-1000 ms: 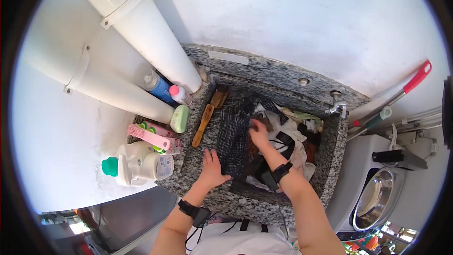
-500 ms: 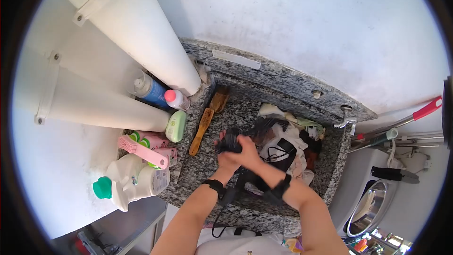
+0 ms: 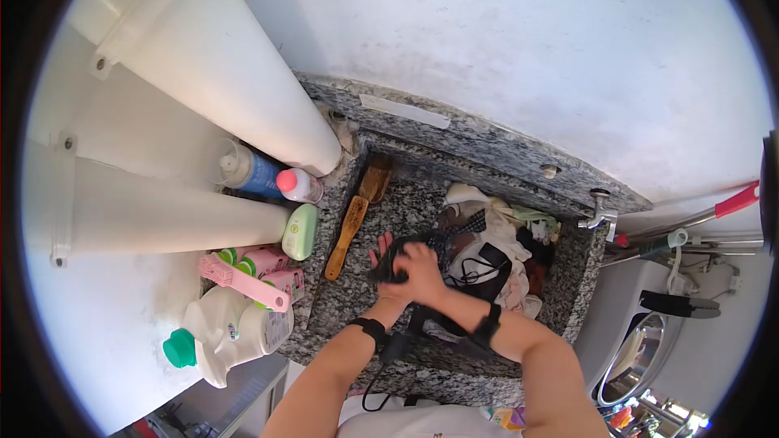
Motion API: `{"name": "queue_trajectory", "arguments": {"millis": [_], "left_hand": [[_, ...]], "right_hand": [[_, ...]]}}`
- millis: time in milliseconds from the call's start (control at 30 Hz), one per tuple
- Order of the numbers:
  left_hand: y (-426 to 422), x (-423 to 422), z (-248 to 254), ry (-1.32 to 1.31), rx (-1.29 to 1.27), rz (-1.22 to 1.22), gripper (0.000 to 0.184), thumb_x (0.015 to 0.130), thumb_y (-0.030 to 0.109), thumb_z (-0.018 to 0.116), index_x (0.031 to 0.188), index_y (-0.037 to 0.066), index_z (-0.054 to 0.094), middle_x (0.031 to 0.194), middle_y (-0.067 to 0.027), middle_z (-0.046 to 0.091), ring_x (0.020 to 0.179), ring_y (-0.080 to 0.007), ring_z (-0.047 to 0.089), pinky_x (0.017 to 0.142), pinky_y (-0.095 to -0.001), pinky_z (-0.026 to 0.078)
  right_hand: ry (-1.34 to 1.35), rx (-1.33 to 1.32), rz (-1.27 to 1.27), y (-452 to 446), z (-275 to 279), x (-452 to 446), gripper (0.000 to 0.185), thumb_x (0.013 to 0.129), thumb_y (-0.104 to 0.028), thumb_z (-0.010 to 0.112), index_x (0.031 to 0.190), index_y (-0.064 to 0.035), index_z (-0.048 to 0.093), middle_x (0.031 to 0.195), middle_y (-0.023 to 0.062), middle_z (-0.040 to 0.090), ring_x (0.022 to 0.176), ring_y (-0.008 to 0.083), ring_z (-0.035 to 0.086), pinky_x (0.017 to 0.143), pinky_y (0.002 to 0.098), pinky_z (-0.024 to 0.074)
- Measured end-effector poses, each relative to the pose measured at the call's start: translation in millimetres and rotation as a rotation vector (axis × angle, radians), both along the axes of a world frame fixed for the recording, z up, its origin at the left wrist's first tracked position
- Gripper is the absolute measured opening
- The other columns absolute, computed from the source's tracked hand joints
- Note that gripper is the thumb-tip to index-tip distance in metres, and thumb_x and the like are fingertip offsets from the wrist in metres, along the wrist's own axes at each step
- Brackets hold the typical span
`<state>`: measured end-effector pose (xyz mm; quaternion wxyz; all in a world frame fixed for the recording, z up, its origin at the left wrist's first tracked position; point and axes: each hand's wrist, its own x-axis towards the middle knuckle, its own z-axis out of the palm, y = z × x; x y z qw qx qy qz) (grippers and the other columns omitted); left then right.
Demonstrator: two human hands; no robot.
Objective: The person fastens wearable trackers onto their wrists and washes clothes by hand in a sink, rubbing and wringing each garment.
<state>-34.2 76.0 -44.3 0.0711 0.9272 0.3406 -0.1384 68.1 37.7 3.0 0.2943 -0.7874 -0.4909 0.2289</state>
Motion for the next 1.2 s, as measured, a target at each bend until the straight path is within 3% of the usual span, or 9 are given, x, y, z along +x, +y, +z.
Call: {"name": "queue_trajectory", "arguments": {"millis": [67, 133, 233, 500, 667, 833, 967, 1100, 1200], "left_hand": [[-1, -1, 1, -0.07, 0.01, 0.017, 0.085, 0.083, 0.055, 0.054, 0.146, 0.004, 0.027, 0.152, -0.0262, 0.022, 0.145, -0.0401, 0.01, 0.114, -0.0583, 0.004], [8, 5, 34, 0.003, -0.298, 0.076, 0.084, 0.08, 0.051, 0.06, 0.137, -0.007, 0.039, 0.148, -0.0281, 0.029, 0.144, -0.039, 0.013, 0.115, -0.0587, 0.003], [5, 0, 21, -0.197, -0.037, 0.02, 0.085, 0.079, 0.05, 0.063, 0.132, -0.013, 0.041, 0.145, -0.03, 0.032, 0.144, -0.0399, 0.012, 0.115, -0.0597, 0.002], [0, 1, -10, -0.048, 0.054, -0.031, 0.077, 0.083, 0.051, 0.056, 0.143, 0.006, 0.038, 0.152, -0.0231, 0.025, 0.143, -0.0421, 0.016, 0.112, -0.0637, 0.003], [12, 8, 24, -0.152, -0.113, 0.022, 0.069, 0.083, 0.048, 0.061, 0.122, -0.009, 0.052, 0.136, -0.0269, 0.044, 0.139, -0.0439, 0.022, 0.11, -0.0689, 0.005], [-8, 6, 29, -0.401, -0.162, -0.03, 0.068, 0.081, 0.032, 0.065, 0.131, -0.008, 0.044, 0.142, -0.0254, 0.039, 0.139, -0.0385, 0.029, 0.115, -0.0537, 0.018], [-62, 39, 43, -0.334, -0.069, -0.224, 0.071, 0.08, 0.014, 0.064, 0.143, 0.001, 0.034, 0.147, -0.0246, 0.034, 0.138, -0.0386, 0.031, 0.112, -0.0474, 0.027], [-96, 82, -9, -0.248, -0.22, -0.009, 0.069, 0.084, 0.017, 0.064, 0.146, 0.01, 0.034, 0.156, -0.021, 0.015, 0.143, -0.0441, 0.013, 0.112, -0.0588, 0.018], [-95, 96, -66, -0.03, -0.342, 0.1, 0.084, 0.084, 0.038, 0.065, 0.152, 0.015, 0.021, 0.158, -0.0182, 0.006, 0.145, -0.0429, -0.001, 0.112, -0.0633, 0.01]], "right_hand": [[0.084, 0.068, 0.278, -5, -20, 2, 0.03, 0.06, -0.033, 0.076, 0.078, -0.0136, 0.063, 0.097, 0.0117, 0.055, 0.106, 0.0317, 0.049, 0.089, 0.0469, 0.0357], [-0.024, 0.102, 0.213, 51, -66, 33, 0.026, 0.065, -0.029, 0.075, 0.078, -0.013, 0.061, 0.097, 0.0105, 0.055, 0.104, 0.0313, 0.048, 0.088, 0.0482, 0.0356], [-0.12, 0.18, -0.107, 85, -64, 30, 0.022, 0.065, -0.024, 0.073, 0.078, -0.011, 0.061, 0.089, 0.01, 0.053, 0.096, 0.0354, 0.05, 0.082, 0.0493, 0.0379], [0.113, 0.232, 0.238, -21, -20, 2, 0.023, 0.058, -0.025, 0.073, 0.063, -0.0135, 0.053, 0.073, 0.0055, 0.049, 0.092, 0.0323, 0.053, 0.083, 0.0496, 0.0374], [-0.006, 0.159, -0.097, 76, -65, 40, 0.023, 0.068, -0.023, 0.072, 0.074, -0.0072, 0.057, 0.077, 0.0091, 0.057, 0.084, 0.0317, 0.054, 0.083, 0.0452, 0.0424], [1.009, 0.261, -0.617, -3, -38, 91, 0.036, 0.077, -0.014, 0.07, 0.111, -0.0083, 0.06, 0.094, 0.0039, 0.06, 0.085, 0.0135, 0.056, 0.075, 0.0303, 0.0472], [1.119, 0.252, -1.25, -94, -105, 161, 0.031, 0.087, -0.02, 0.066, 0.116, -0.0116, 0.06, 0.113, 0.0127, 0.06, 0.099, 0.0254, 0.058, 0.083, 0.0381, 0.0475], [0.085, 0.165, -0.841, -93, -159, 110, 0.039, 0.085, -0.031, 0.069, 0.116, -0.0098, 0.059, 0.113, 0.0202, 0.055, 0.112, 0.0369, 0.049, 0.094, 0.0484, 0.0395], [-0.168, -0.166, -0.346, -79, -130, 102, 0.05, 0.075, -0.025, 0.074, 0.119, -0.0062, 0.058, 0.119, 0.0221, 0.05, 0.111, 0.0406, 0.043, 0.093, 0.0537, 0.0378]]}}
